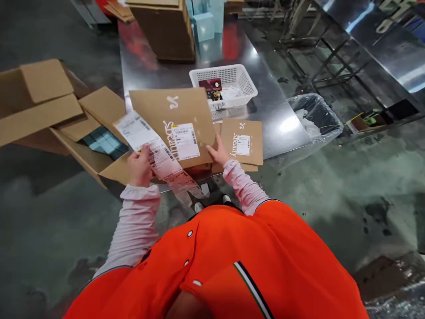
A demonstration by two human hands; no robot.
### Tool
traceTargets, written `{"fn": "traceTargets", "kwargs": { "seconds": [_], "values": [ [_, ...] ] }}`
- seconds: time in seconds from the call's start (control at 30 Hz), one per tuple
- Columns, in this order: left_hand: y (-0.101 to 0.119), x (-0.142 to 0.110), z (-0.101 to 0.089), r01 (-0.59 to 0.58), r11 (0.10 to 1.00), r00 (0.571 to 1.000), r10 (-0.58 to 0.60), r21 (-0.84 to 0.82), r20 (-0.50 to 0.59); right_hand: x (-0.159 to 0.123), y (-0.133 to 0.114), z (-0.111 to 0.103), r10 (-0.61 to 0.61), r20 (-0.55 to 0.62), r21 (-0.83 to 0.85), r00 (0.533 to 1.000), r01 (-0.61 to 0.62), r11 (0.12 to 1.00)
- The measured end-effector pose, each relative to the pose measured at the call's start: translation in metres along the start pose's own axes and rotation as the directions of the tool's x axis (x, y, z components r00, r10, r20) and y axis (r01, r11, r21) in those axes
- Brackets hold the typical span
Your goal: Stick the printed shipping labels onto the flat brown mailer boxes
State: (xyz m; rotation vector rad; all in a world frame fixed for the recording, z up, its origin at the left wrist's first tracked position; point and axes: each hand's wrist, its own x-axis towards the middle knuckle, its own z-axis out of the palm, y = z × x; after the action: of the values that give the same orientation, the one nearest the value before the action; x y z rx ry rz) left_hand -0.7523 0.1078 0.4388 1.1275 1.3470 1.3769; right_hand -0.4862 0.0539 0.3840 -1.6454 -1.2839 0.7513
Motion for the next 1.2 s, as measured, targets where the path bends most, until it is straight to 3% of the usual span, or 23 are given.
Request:
{"fn": "traceTargets", "kwargs": {
  "seconds": [0.07, 0.13, 0.2, 0.23, 0.3, 0.37, 0.4, 0.47, 0.53, 0.63, 0.7, 0.8, 0.9, 0.97, 1.03, 1.1, 1.2],
  "values": [
    [0.019, -0.017, 0.01, 0.005, 0.982, 0.999, 0.001, -0.19, 0.034, -0.003, 0.015, -0.055, -0.06, -0.155, 0.014, 0.986, 0.063, 0.998],
    [0.032, -0.035, 0.016, 0.049, 0.959, 0.992, -0.015, -0.28, 0.123, -0.007, 0.025, -0.107, 0.01, -0.231, -0.109, 0.973, -0.036, 0.993],
    [0.036, -0.056, 0.018, 0.09, 0.957, 0.974, -0.027, -0.277, 0.223, -0.012, 0.024, -0.135, 0.125, -0.251, -0.267, 0.96, -0.193, 0.944],
    [0.034, -0.067, 0.018, 0.1, 0.96, 0.962, -0.026, -0.261, 0.272, -0.015, 0.019, -0.135, 0.168, -0.212, -0.317, 0.963, -0.231, 0.92],
    [0.026, -0.089, 0.017, 0.102, 0.967, 0.94, -0.016, -0.234, 0.341, -0.026, 0.0, -0.107, 0.187, 0.016, -0.276, 0.982, -0.175, 0.945],
    [0.017, -0.105, 0.017, 0.133, 0.975, 0.901, -0.045, -0.177, 0.432, -0.044, -0.024, -0.055, 0.072, 0.315, 0.008, 0.946, -0.078, 0.997],
    [0.013, -0.111, 0.016, 0.154, 0.977, 0.874, -0.067, -0.144, 0.482, -0.054, -0.034, -0.027, 0.003, 0.38, 0.184, 0.925, -0.079, 0.98],
    [0.009, -0.115, 0.012, 0.186, 0.975, 0.847, -0.099, -0.117, 0.522, -0.076, -0.051, 0.02, -0.058, 0.393, 0.412, 0.918, -0.119, 0.903],
    [0.01, -0.112, 0.006, 0.202, 0.969, 0.895, -0.125, -0.139, 0.429, -0.09, -0.06, 0.043, -0.073, 0.436, 0.442, 0.897, -0.142, 0.886],
    [0.01, -0.109, -0.002, 0.207, 0.969, 0.959, -0.175, -0.132, 0.223, -0.084, -0.069, 0.044, -0.098, 0.466, 0.343, 0.879, -0.077, 0.936],
    [0.005, -0.111, -0.003, 0.199, 0.975, 0.97, -0.181, -0.103, 0.164, -0.068, -0.078, 0.035, -0.134, 0.432, 0.258, 0.892, 0.02, 0.966],
    [-0.007, -0.115, 0.002, 0.147, 0.984, 0.989, -0.143, -0.098, 0.04, -0.048, -0.09, 0.031, -0.219, 0.456, 0.116, 0.863, 0.187, 0.976],
    [-0.019, -0.113, 0.008, 0.115, 0.986, 0.984, -0.129, -0.118, -0.122, -0.038, -0.091, 0.042, -0.226, 0.45, 0.069, 0.864, 0.219, 0.973],
    [-0.027, -0.106, 0.008, 0.171, 0.972, 0.979, -0.186, -0.163, -0.082, -0.026, -0.084, 0.057, -0.22, 0.448, 0.086, 0.867, 0.203, 0.975],
    [-0.036, -0.098, 0.004, 0.33, 0.922, 0.944, -0.317, -0.201, 0.096, -0.002, -0.076, 0.073, -0.225, 0.42, 0.075, 0.879, 0.214, 0.974],
    [-0.047, -0.095, -0.003, 0.514, 0.83, 0.847, -0.452, -0.217, 0.28, 0.032, -0.068, 0.087, -0.2, 0.346, -0.021, 0.917, 0.221, 0.975],
    [-0.07, -0.106, -0.016, 0.669, 0.699, 0.731, -0.557, -0.254, 0.393, 0.083, -0.061, 0.104, -0.143, 0.268, -0.264, 0.953, 0.215, 0.94]
  ]
}}
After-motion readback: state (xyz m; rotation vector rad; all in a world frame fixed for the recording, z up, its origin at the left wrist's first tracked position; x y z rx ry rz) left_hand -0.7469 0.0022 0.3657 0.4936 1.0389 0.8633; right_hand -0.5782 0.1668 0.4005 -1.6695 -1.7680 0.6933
